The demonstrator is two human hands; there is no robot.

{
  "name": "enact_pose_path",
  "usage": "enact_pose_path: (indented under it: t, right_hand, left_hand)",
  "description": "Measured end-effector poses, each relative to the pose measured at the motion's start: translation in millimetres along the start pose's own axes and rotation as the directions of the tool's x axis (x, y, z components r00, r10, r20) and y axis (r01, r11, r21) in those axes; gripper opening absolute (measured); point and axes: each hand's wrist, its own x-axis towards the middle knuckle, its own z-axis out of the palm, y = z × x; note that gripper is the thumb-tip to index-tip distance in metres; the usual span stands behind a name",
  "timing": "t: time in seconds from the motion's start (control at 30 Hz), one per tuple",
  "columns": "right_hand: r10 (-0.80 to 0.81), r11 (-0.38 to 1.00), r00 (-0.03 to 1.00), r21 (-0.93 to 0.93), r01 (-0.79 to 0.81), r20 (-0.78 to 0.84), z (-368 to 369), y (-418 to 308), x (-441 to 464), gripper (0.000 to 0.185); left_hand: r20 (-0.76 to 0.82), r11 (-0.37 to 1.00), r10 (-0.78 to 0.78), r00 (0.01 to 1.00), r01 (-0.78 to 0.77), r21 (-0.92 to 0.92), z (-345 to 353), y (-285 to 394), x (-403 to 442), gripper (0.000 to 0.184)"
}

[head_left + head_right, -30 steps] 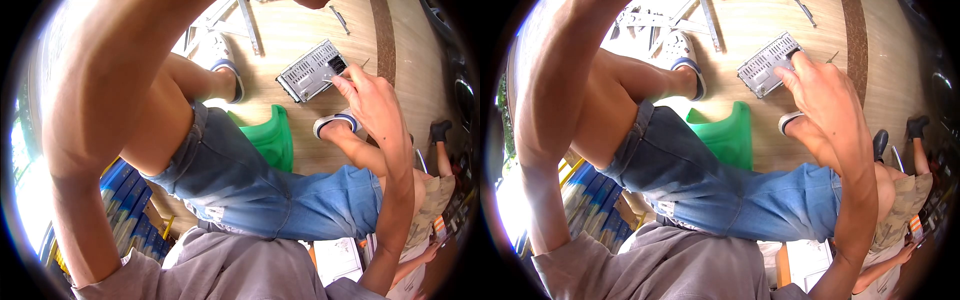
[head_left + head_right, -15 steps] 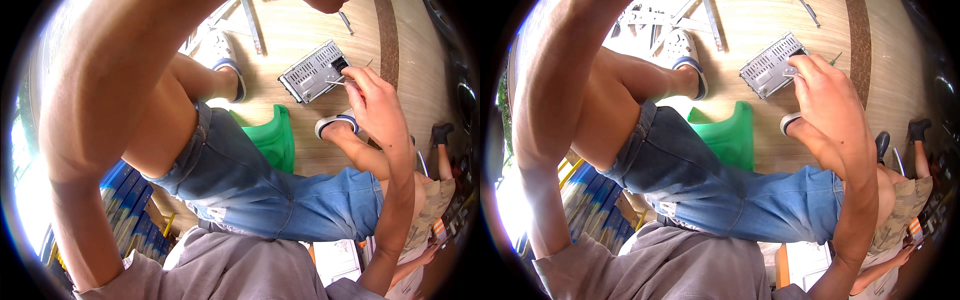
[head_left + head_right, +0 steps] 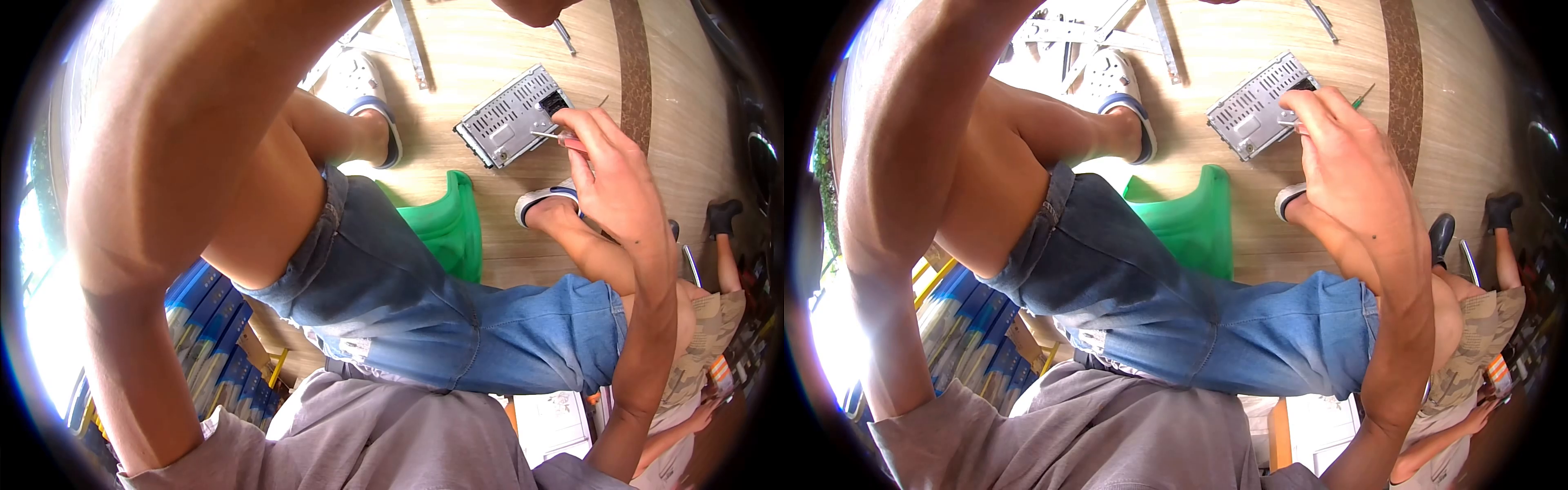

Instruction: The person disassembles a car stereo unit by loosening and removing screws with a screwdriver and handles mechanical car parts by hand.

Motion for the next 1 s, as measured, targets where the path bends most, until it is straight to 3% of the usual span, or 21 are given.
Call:
enact_pose_path:
  t: [0.17,0.33,0.8,0.9,1.0]
  right_hand:
    - [-0.001,1.000,1.000,0.000,0.001,0.001,1.1,-0.7,0.8,0.058]
    - [0.032,0.997,0.999,-0.071,-0.033,-0.005,0.2,-5.4,4.3,0.049]
    - [-0.067,0.990,0.991,-0.127,0.052,-0.114,12.0,6.9,5.4,0.039]
    - [-0.179,0.984,0.965,-0.015,0.180,-0.192,22.2,13.4,8.3,0.040]
    - [-0.111,0.991,0.984,0.057,0.120,-0.141,21.4,10.5,7.5,0.040]
  left_hand:
    - [0.009,1.000,-0.030,1.000,0.030,-0.001,-2.4,8.5,-8.2,0.038]
    - [-0.007,0.999,0.051,0.999,-0.051,0.007,2.3,2.0,-15.2,0.038]
    - [-0.098,0.979,0.202,0.975,-0.202,0.009,17.7,-22.3,-49.7,0.040]
    - [-0.108,0.977,0.211,0.972,-0.211,0.013,17.5,-23.3,-52.3,0.040]
    - [-0.110,0.976,0.218,0.970,-0.218,0.010,19.5,-23.6,-52.8,0.041]
